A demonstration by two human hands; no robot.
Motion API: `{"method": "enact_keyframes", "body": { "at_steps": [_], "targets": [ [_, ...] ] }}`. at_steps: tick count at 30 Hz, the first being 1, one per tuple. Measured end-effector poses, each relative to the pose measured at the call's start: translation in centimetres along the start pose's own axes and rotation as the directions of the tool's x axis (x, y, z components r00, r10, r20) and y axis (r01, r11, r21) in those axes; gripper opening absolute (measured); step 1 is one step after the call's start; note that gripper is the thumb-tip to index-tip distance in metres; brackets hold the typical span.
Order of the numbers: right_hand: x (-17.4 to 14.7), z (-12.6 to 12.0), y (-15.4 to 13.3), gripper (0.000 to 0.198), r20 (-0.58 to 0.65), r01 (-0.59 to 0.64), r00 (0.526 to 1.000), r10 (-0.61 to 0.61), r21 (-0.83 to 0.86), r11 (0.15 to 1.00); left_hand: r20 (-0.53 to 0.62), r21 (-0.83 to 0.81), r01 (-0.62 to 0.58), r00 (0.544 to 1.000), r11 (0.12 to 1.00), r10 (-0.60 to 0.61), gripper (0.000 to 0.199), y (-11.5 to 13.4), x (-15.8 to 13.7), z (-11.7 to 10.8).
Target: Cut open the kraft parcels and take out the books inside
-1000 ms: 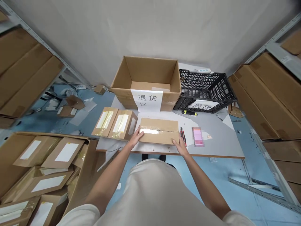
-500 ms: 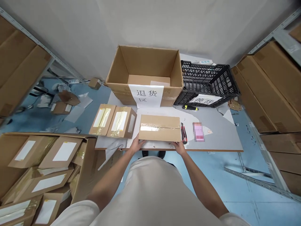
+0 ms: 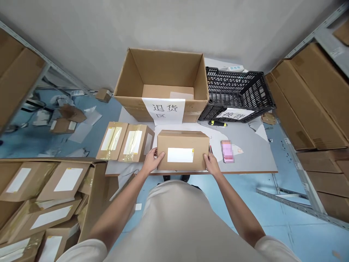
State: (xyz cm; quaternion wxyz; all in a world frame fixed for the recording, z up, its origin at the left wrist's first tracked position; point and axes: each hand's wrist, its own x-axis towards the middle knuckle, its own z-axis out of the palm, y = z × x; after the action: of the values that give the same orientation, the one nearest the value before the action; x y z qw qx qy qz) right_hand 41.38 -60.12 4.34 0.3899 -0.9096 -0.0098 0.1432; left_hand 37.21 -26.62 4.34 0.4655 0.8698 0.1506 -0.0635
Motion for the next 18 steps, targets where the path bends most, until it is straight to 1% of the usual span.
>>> {"method": "enact_keyframes", "body": {
  "at_steps": [2,4,7,9,11,14,16,18],
  "targets": [
    [0.5,0.1,-0.8,0.057,-0.023,-0.075,0.997,0.074,-0.064,0.995,0.011,0.067,0.040,0.999,0.997,-0.041,0.059,0.1,0.5,0.4],
    [1.2,0.5,-1.3,0.058,-0.014,-0.141,0.990,0.140,-0.099,0.985,0.017,0.105,0.079,0.997,0.991,-0.082,0.059,0.0,0.8,1.0],
    [2.6,0.9,-1.4,0.060,-0.002,-0.169,0.985,0.170,-0.114,0.979,-0.022,0.129,0.107,0.994,0.986,-0.105,0.061,-0.2,1.2,1.8],
    [3.7,1.0,-1.2,0.061,0.007,-0.183,0.983,0.184,-0.082,0.980,-0.052,0.130,0.139,0.990,0.982,-0.133,0.062,-0.1,1.7,2.1],
    [4.9,1.0,-0.9,0.062,0.026,-0.206,0.978,0.207,-0.021,0.978,-0.052,0.109,0.198,0.980,0.974,-0.194,0.062,0.0,2.4,2.1],
    [6.1,1.0,-0.3,0.061,0.053,-0.224,0.974,0.221,0.061,0.973,-0.026,0.037,0.275,0.961,0.961,-0.275,0.062,0.2,3.3,2.0],
    [6.2,1.2,0.0,0.060,0.058,-0.221,0.975,0.216,0.096,0.971,-0.021,-0.014,0.283,0.959,0.959,-0.283,0.062,0.1,3.4,2.0],
    [5.8,1.4,0.4,0.060,0.051,-0.212,0.977,0.207,0.126,0.969,-0.016,-0.066,0.260,0.965,0.963,-0.261,0.062,-0.2,3.1,2.1]
  ]
}}
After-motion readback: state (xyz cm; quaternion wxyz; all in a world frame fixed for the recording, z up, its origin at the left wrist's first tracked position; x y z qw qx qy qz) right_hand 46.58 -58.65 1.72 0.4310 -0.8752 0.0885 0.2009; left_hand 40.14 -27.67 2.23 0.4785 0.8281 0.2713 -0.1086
